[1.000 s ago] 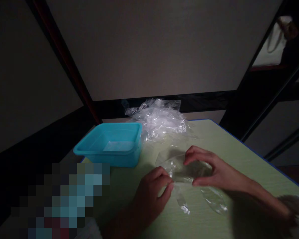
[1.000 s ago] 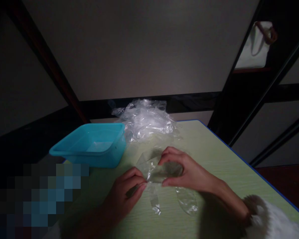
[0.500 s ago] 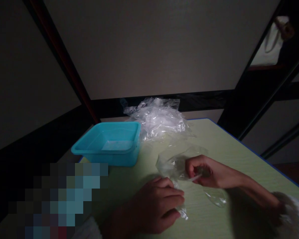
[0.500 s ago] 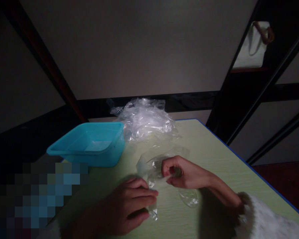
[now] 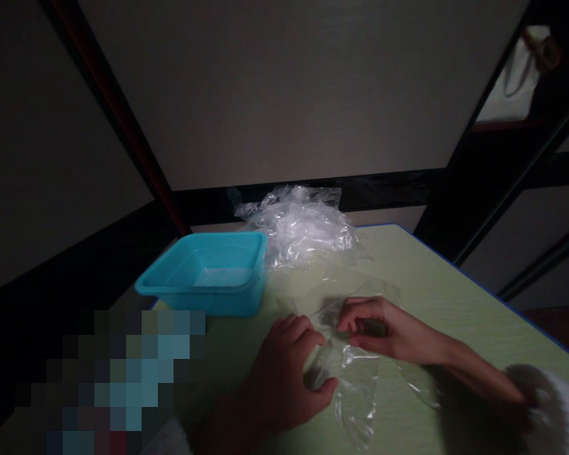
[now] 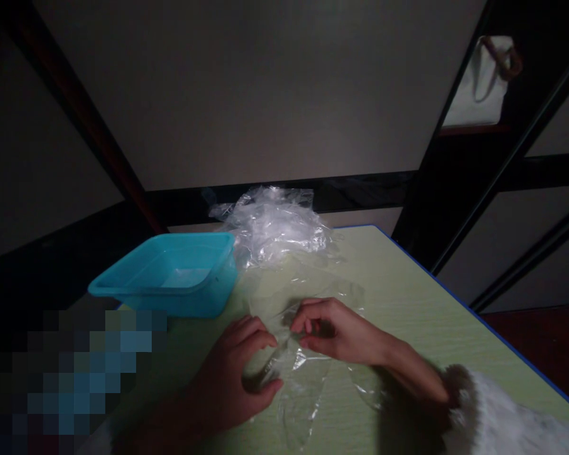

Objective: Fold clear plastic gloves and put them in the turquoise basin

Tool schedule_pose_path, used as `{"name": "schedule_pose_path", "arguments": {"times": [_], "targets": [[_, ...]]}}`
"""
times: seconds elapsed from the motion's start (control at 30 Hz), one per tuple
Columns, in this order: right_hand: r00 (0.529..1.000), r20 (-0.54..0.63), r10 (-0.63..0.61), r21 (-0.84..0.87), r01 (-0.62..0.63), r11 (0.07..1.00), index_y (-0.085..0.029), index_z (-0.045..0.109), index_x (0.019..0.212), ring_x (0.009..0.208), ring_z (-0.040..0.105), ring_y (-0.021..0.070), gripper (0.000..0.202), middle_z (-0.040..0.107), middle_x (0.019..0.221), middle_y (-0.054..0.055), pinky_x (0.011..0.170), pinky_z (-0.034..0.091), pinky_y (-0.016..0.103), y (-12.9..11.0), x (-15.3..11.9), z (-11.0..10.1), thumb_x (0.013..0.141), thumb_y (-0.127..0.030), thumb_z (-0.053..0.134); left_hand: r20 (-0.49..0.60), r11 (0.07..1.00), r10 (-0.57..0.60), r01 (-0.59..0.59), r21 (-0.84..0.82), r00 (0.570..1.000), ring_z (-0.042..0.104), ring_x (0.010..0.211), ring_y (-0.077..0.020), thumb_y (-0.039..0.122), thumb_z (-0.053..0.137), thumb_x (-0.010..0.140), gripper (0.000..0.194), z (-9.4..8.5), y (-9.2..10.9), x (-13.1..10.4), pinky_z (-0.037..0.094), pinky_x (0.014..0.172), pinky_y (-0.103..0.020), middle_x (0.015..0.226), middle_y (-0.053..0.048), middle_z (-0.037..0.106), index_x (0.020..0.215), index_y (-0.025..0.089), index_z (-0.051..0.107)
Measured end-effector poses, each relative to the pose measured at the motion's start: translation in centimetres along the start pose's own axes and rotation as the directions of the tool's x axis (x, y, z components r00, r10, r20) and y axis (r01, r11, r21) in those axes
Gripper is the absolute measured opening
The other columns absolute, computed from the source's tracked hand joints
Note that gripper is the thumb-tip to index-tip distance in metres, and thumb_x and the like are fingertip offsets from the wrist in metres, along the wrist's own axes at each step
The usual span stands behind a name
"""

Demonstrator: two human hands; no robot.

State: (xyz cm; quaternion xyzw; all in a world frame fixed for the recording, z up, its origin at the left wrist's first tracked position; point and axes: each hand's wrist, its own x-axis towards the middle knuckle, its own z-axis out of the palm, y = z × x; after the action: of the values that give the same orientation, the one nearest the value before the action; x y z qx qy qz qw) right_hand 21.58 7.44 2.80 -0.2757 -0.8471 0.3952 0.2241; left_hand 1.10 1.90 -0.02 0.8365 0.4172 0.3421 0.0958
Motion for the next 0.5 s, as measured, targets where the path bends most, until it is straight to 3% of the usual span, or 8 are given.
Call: {"name": "schedule_pose_path", "arguments": {"times": [0.17, 0.33, 0.5], "targets": [[0.991, 0.124, -0.059, -0.108, 0.072, 0.992, -0.017, 0.064, 0.093, 0.093, 0.053, 0.0186, 0.023, 0.056, 0.097, 0.005, 0.081, 0.044, 0.035, -0.37, 0.12, 0.49, 0.071, -0.011, 0.062, 0.164, 0.999, -0.022, 0.026, -0.023, 0.986, 0.051, 0.083, -0.0229, 0.017, 0.071, 0.057, 0.035, 0.13, 0.53, 0.03, 0.042, 0.079, -0.039, 0.087, -0.006, 0.057, 0.091, 0.015, 0.062], [0.988, 0.139, -0.068, -0.087, 0.081, 0.993, -0.018, 0.063, 0.086, 0.094, 0.053, 0.0179, 0.019, 0.054, 0.096, 0.004, 0.081, 0.046, 0.034, -0.20, -0.06, 0.60, 0.069, -0.009, 0.062, 0.222, 0.994, -0.014, 0.037, -0.102, 0.975, 0.050, 0.083, -0.0209, 0.019, 0.072, 0.058, 0.033, -0.49, 0.67, 0.20, 0.040, 0.079, -0.037, 0.087, -0.005, 0.054, 0.090, 0.016, 0.063], [0.990, 0.105, -0.090, -0.047, 0.095, 0.994, -0.018, 0.062, 0.079, 0.087, 0.054, 0.0170, 0.015, 0.055, 0.090, 0.004, 0.075, 0.046, 0.032, -0.19, 0.05, 0.59, 0.069, -0.007, 0.060, 0.203, 0.996, 0.000, 0.019, -0.091, 0.979, 0.049, 0.078, -0.0186, 0.017, 0.065, 0.064, 0.012, -0.58, 0.50, 0.08, 0.038, 0.074, -0.034, 0.081, -0.003, 0.053, 0.075, 0.016, 0.061]]}}
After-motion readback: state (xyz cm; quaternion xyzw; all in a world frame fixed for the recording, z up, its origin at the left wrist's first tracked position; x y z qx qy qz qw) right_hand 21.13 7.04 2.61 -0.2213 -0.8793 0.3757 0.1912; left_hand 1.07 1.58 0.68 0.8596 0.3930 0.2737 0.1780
